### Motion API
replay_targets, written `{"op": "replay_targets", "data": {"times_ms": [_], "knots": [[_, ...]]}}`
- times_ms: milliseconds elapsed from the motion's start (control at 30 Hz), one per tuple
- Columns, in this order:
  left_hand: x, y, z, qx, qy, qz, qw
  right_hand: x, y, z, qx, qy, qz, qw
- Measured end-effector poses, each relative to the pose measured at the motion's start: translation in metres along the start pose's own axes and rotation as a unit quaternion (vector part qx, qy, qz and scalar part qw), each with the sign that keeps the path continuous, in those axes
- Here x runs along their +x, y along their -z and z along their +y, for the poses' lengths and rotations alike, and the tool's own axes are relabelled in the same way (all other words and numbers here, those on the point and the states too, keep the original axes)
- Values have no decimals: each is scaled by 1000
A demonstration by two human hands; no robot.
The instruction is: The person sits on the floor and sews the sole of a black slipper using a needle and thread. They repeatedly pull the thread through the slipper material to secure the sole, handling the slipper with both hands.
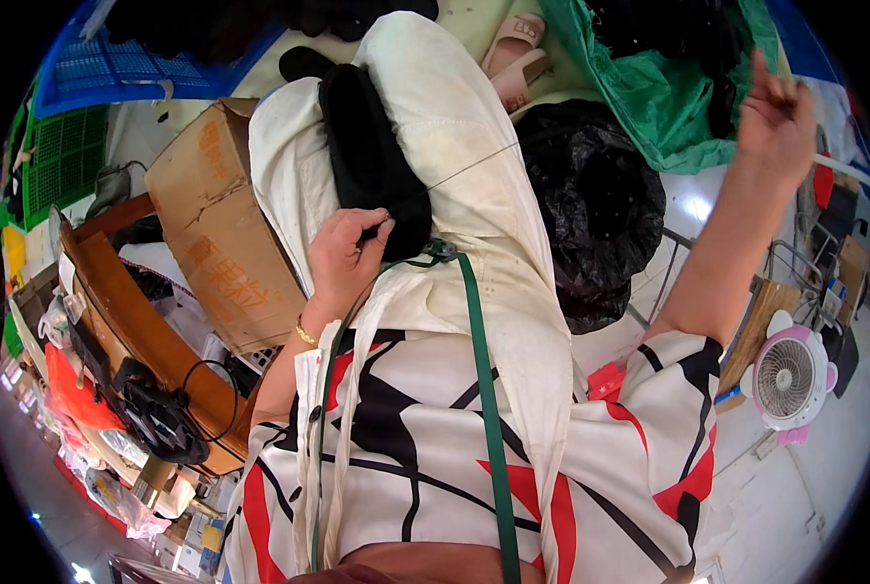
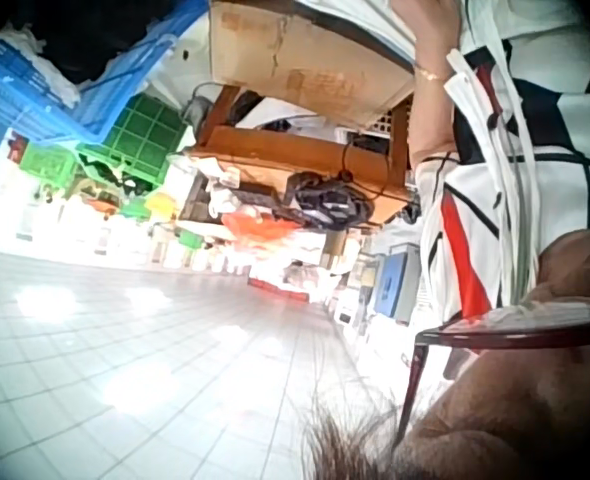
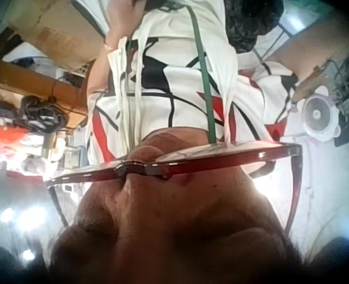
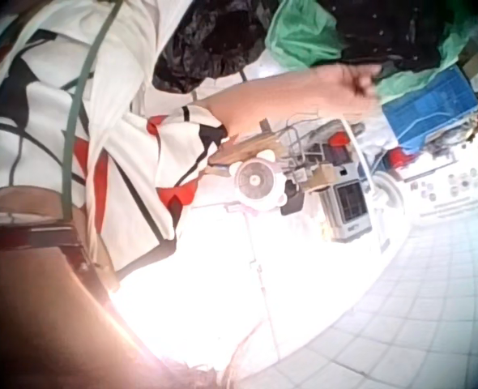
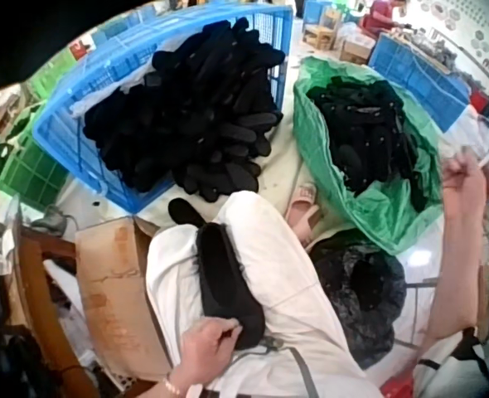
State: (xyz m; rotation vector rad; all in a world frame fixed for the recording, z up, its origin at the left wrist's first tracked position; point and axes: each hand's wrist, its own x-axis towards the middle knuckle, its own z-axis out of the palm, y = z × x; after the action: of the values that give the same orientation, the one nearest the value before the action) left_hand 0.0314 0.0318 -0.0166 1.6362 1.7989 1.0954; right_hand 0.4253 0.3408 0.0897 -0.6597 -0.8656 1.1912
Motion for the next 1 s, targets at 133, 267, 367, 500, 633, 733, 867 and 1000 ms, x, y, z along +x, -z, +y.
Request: {"op": "replay_targets", "data": {"times_ms": [133,267,367,500,633,733,867,1000], "knots": [[-11,0,-6,40,-38,1,998,-89,-87,84,-147,-39,-151,977],[-13,0,-12,89,-100,-5,991,-182,-125,127,-307,-347,-382,800],[-14,0,-14,107,-121,4,987,-214,-135,151,-382,-182,-552,718],[-16,-1,-13,97,-110,5,989,-217,-140,157,-423,-125,-597,670],[-15,0,-12,93,-108,11,990,-215,-143,158,-420,-121,-607,664],[-15,0,-13,95,-112,18,989,-215,-144,159,-427,-116,-615,653],[-13,0,-14,105,-121,25,987,-214,-145,160,-432,-107,-621,645],[-13,1,-13,110,-121,22,986,-213,-150,159,-433,-112,-625,640]]}}
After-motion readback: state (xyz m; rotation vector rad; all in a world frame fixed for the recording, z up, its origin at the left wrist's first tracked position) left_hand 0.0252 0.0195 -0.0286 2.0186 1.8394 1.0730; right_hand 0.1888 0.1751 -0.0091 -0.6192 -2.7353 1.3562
